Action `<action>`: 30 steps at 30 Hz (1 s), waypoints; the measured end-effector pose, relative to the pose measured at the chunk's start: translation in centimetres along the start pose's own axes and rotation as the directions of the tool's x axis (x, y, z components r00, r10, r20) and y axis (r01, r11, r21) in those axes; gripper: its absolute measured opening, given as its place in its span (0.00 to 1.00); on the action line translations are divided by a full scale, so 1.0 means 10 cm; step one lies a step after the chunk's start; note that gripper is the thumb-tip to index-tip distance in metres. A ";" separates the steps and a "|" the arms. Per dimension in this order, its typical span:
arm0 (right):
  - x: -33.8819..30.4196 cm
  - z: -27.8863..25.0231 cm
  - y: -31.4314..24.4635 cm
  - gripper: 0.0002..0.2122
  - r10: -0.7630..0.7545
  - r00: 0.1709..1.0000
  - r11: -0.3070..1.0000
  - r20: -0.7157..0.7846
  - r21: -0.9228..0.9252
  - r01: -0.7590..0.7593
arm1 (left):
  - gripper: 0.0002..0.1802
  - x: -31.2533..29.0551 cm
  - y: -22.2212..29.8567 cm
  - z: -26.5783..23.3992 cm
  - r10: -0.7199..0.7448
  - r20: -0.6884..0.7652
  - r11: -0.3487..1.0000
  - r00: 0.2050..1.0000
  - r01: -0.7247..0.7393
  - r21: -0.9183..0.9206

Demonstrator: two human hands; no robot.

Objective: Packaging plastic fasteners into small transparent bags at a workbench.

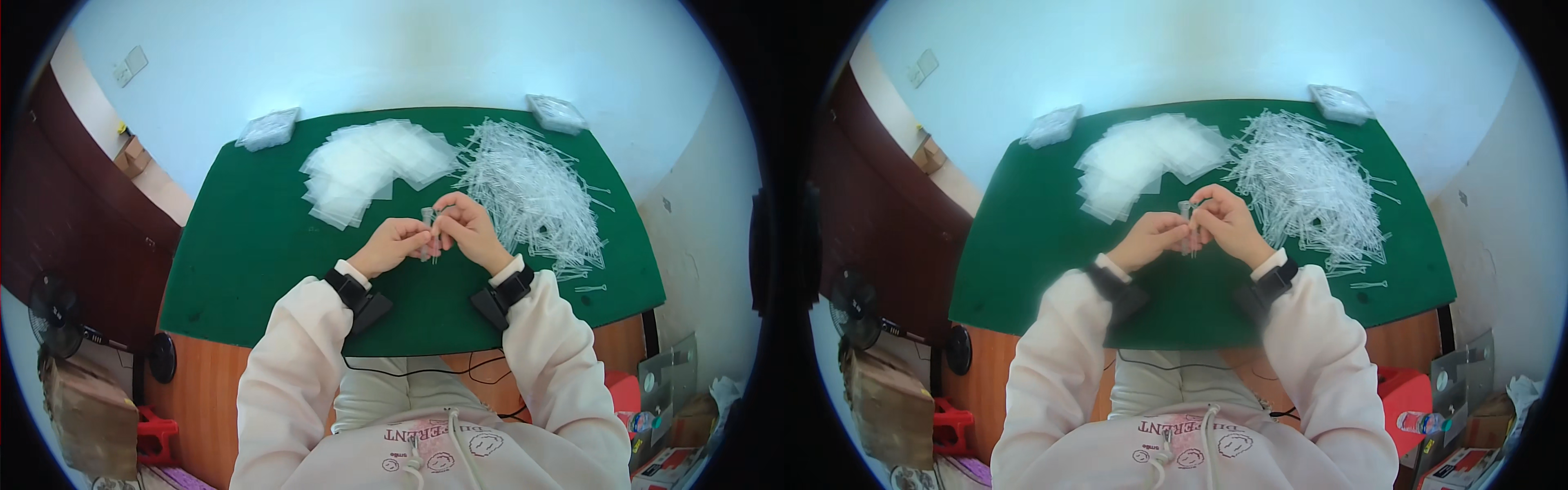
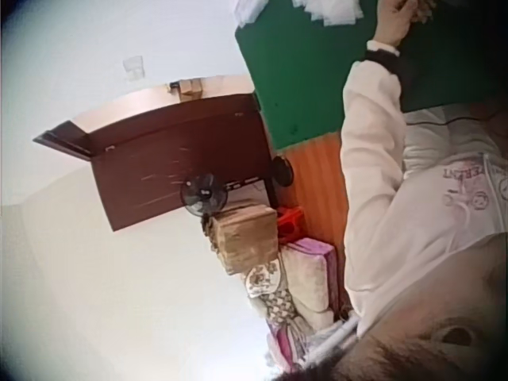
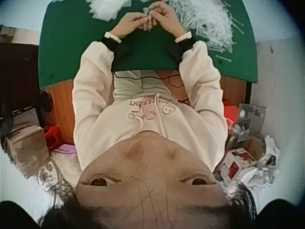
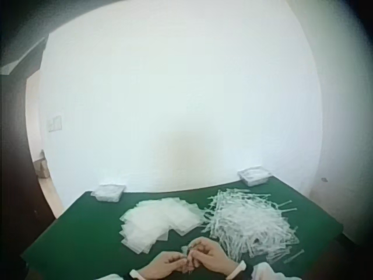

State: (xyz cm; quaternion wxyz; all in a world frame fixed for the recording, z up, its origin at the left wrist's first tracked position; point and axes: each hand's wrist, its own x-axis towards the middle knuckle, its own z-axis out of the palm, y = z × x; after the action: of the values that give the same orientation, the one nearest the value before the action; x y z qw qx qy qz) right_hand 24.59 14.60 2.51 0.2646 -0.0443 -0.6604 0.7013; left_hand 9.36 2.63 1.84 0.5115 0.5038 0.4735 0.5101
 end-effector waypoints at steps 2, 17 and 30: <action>-0.01 -0.02 0.02 0.07 -0.037 0.999 0.999 -0.010 -0.017 0.037 | 0.12 -0.02 0.03 -0.01 -0.011 -0.009 1.000 1.000 0.011 0.003; 0.00 0.05 0.01 0.06 -0.060 0.997 0.996 -0.054 -0.066 0.057 | 0.11 -0.06 0.05 -0.01 0.012 -0.001 0.999 1.000 -0.011 0.042; -0.03 0.03 -0.10 0.06 -0.233 0.969 0.558 -0.080 -0.827 0.066 | 0.10 -0.05 -0.05 -0.04 0.194 -0.178 0.963 0.965 -0.152 0.225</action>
State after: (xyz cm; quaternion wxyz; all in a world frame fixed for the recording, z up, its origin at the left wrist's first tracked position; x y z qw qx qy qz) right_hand 25.08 14.16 3.44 0.3312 -0.1682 -0.8839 0.2841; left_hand 8.94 2.12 1.29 0.3592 0.5409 0.5272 0.5481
